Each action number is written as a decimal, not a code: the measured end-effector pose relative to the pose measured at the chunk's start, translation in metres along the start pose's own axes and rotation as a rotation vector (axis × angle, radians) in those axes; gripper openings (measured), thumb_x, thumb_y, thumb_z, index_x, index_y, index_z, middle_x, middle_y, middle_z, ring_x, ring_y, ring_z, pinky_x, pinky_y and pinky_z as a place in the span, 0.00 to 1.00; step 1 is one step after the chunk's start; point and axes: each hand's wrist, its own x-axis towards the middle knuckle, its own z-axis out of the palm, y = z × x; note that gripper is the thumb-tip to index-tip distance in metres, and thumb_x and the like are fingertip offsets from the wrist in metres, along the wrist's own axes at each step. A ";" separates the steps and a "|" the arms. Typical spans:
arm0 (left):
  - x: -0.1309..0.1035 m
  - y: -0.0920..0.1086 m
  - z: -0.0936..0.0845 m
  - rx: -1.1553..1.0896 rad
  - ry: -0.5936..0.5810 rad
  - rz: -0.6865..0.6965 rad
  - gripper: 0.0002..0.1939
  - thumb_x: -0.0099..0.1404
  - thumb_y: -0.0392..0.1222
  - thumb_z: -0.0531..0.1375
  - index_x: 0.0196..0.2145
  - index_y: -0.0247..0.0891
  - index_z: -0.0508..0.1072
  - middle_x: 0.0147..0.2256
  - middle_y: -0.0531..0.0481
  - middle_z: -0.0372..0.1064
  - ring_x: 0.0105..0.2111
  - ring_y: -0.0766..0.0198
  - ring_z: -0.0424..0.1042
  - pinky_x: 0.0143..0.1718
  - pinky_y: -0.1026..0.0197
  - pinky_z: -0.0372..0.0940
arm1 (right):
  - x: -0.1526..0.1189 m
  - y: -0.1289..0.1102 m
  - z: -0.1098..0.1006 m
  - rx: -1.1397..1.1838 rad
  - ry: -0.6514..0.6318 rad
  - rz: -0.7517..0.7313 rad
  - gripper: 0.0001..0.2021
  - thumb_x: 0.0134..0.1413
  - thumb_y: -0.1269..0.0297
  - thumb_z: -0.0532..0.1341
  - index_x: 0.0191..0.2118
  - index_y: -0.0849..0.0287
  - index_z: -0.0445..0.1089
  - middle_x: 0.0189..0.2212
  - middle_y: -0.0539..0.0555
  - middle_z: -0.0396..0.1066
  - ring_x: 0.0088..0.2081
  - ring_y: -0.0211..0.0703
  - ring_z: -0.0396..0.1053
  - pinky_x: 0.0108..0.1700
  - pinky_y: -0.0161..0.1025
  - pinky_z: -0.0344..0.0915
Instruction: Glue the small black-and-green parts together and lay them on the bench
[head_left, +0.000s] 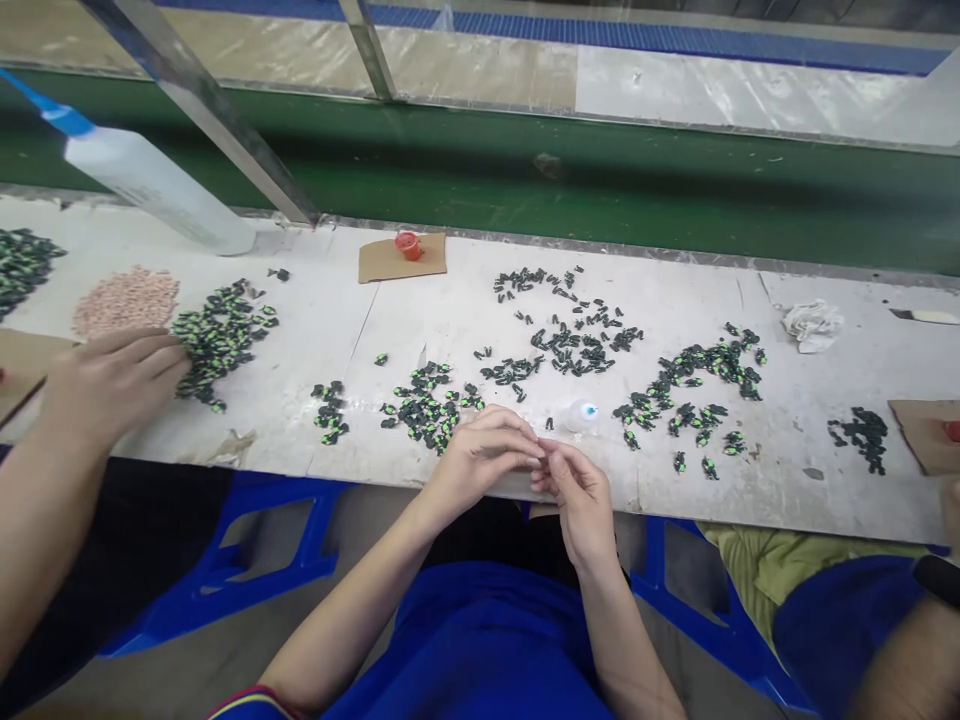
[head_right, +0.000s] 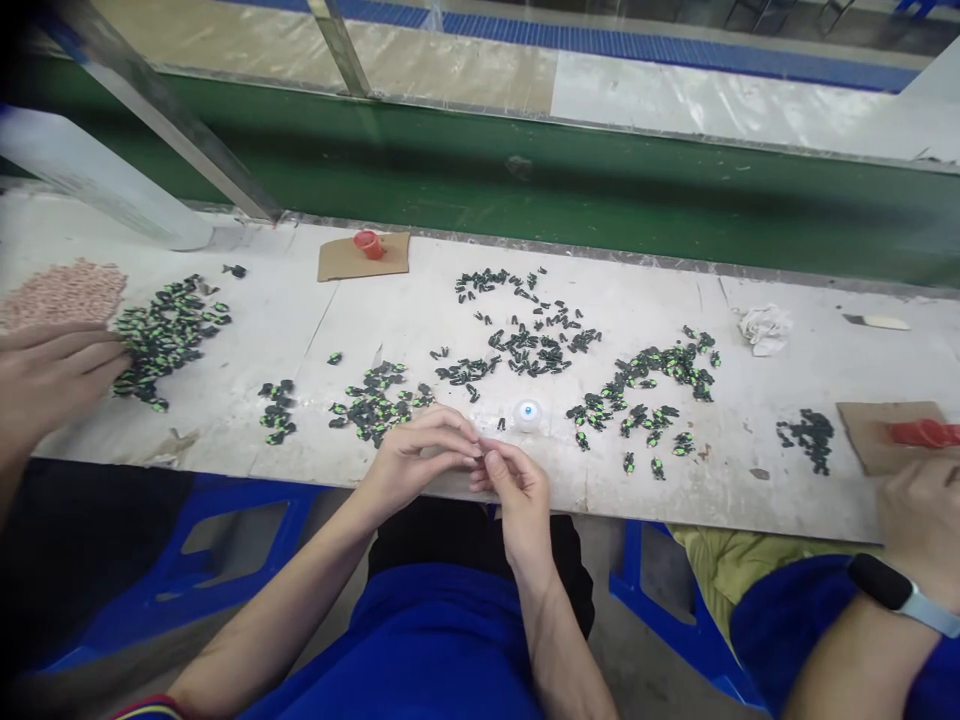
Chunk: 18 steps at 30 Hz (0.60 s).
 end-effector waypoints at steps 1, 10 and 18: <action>-0.002 0.001 0.001 -0.021 -0.005 -0.024 0.09 0.64 0.46 0.62 0.29 0.44 0.80 0.33 0.47 0.74 0.37 0.59 0.72 0.42 0.55 0.65 | 0.001 -0.001 -0.001 0.024 -0.023 0.039 0.19 0.45 0.46 0.67 0.34 0.58 0.76 0.25 0.50 0.75 0.26 0.39 0.71 0.30 0.38 0.72; -0.019 0.000 -0.010 0.395 0.021 -0.056 0.04 0.62 0.40 0.64 0.36 0.44 0.78 0.36 0.48 0.74 0.42 0.56 0.70 0.45 0.51 0.58 | 0.001 -0.004 -0.009 -0.101 0.033 0.045 0.14 0.42 0.52 0.70 0.29 0.58 0.75 0.26 0.51 0.75 0.28 0.40 0.73 0.34 0.39 0.74; -0.029 -0.013 0.004 0.613 0.024 -0.040 0.07 0.66 0.34 0.58 0.36 0.44 0.75 0.45 0.47 0.72 0.48 0.55 0.64 0.43 0.54 0.56 | -0.001 0.004 0.000 -0.389 0.112 -0.140 0.10 0.53 0.56 0.63 0.32 0.58 0.75 0.33 0.54 0.78 0.36 0.44 0.75 0.39 0.40 0.74</action>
